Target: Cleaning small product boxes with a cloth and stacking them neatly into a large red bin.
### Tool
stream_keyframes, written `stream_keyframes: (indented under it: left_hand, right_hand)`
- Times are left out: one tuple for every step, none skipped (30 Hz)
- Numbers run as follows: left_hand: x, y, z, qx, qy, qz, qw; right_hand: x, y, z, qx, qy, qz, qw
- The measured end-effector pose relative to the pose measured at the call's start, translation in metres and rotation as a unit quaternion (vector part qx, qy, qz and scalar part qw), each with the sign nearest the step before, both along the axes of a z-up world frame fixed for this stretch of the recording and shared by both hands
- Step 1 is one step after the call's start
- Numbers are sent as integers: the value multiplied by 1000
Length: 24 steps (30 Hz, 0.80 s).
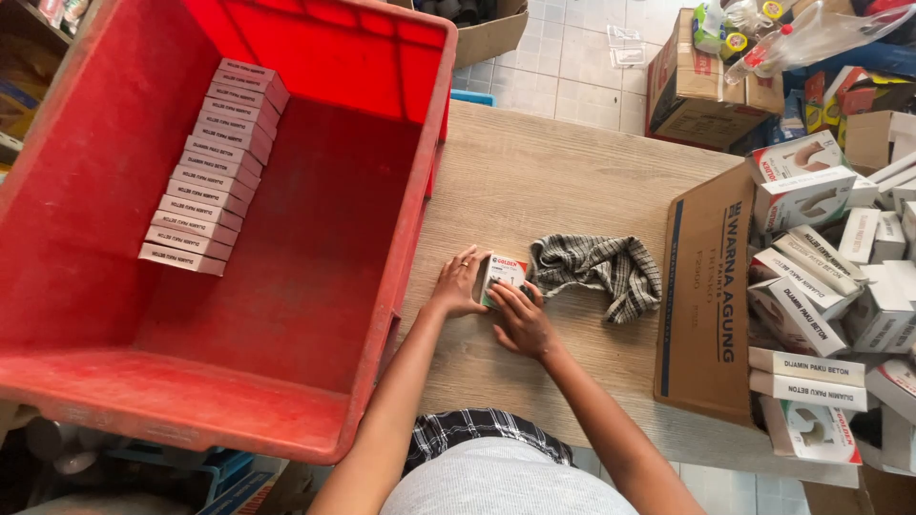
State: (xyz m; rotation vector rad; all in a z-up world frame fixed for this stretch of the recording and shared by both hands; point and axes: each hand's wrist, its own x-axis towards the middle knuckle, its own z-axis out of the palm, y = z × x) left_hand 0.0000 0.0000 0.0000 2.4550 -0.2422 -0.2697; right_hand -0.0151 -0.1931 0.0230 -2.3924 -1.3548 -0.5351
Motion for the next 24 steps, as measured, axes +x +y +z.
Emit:
stream_keyframes:
  left_hand:
    - [0,1,0,1,0,1,1000]
    - [0,1,0,0,-1,-1,1000]
    - [0,0,1,-3,-3,-3,1000]
    - [-1,-1,1,-4,-3,-2,1000]
    - [-1,-1,1,1,-3,-1,1000]
    - [0,-1,2,7,-2,0,1000]
    - [-1,-2,1,6,-1,-1,1000]
    - [-1,-2,0,5,0,1,1000]
    - [2,-1,1,5,-2,5,1000]
    - [1,-1,0,6,-3,6,1000]
    - [0,-1,0,1,-3,6,1000]
    - [-1,-1,0,-4,-4,6,1000]
    - [0,0,-1,-2,-4,5,1000]
    - [1,0,-2,-5,-1,4,1000]
    - [1,-1,-3,-9,3,1,1000]
    - [-1,1,-3,-8,4,0,1000]
    - [0,1,-3,-5,3,1,1000]
    - [0,1,-3,-3,3,2,1000]
    - [2,0,-4,-4,4,-1,1000]
    - [3,-2,-6,6,-2,1,1000]
    - [5,-2,-7,18,-8,2,1000]
    - [5,-4,-11,17,-7,0,1000]
    - [4,-4,-15,21,-13,3,1000]
    - [4,-3,-18,24,-18,5,1000]
  right_hand:
    - [1,-9,-2,1,0,1,1000]
    - [1,-19,-5,-3,1,0,1000]
    - [3,-30,-7,-9,2,-2,1000]
    - [3,-31,-7,-11,2,-1,1000]
    - [5,-31,-7,-18,-1,-8,1000]
    - [7,-31,-7,-25,-3,-15,1000]
    - [7,-23,-7,-25,-3,-16,1000]
    - [8,-14,-7,-16,4,-33,999]
    - [11,-4,-7,-6,9,-49,999]
    - [9,-2,-5,-5,7,-48,999]
    - [7,0,-3,-11,26,-49,998]
    - [4,3,-1,-18,44,-49,998]
    - [10,-5,-7,-16,44,-50,998]
    - [15,-13,-14,-35,31,-52,998]
    - [19,-23,-20,-55,20,-55,997]
    - [20,-23,-16,-55,21,-56,997]
    - [22,-25,-10,-63,15,-80,995]
    - [24,-27,-5,-71,9,-104,992]
    - [24,-16,-1,-73,10,-106,992]
    - [24,-5,2,-65,4,-128,990]
    - [24,7,5,-56,-2,-149,987]
    - [20,14,3,-57,-1,-151,987]
    - [17,23,1,-51,0,-162,985]
    - [14,32,-1,-45,2,-174,984]
